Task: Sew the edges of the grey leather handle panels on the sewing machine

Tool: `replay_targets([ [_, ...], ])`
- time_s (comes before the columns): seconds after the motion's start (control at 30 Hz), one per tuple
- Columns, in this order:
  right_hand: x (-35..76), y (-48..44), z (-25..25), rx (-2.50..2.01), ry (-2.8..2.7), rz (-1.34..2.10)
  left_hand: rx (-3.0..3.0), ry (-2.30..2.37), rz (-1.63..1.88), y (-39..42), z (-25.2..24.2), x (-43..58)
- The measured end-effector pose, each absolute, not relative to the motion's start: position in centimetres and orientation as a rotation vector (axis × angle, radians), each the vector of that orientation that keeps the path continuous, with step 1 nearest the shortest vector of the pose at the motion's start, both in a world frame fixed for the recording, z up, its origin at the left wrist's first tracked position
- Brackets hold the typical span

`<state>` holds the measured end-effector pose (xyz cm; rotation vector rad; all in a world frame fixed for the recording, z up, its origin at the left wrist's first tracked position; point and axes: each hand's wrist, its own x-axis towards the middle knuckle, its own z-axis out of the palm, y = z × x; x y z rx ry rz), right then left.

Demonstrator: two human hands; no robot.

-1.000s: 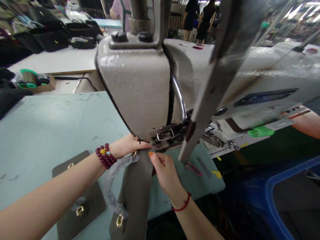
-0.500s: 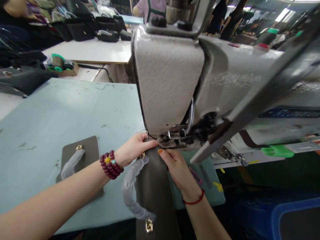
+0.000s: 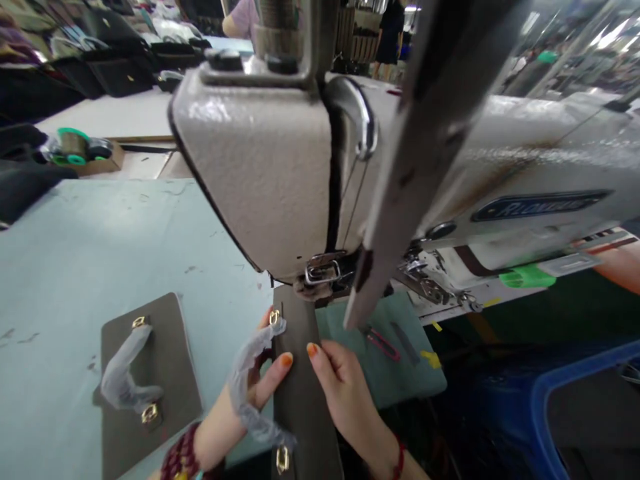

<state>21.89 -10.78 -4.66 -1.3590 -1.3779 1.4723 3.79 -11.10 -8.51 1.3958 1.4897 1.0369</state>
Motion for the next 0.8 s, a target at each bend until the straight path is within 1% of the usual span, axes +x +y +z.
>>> replay_targets([
  [0.1, 21.8, -11.1, -4.2, -1.409, -1.412, 1.379, 1.223, 1.553, 1.032, -10.8, -7.5, 6.0],
  [0.27, 22.2, -10.5, -3.7, -1.434, -1.481, 1.344, 1.256, 1.625, 1.021, -9.3, -4.5, 7.0],
  [0.37, 22.2, -10.0, -3.7, -1.432, -1.486, 1.327, 1.282, 1.637, 1.007, -8.8, -3.6, 6.9],
  [0.8, 21.5, -7.5, -3.5, -1.385, -1.484, 1.327, 1.201, 1.545, 1.003, -5.9, -4.5, 5.8],
])
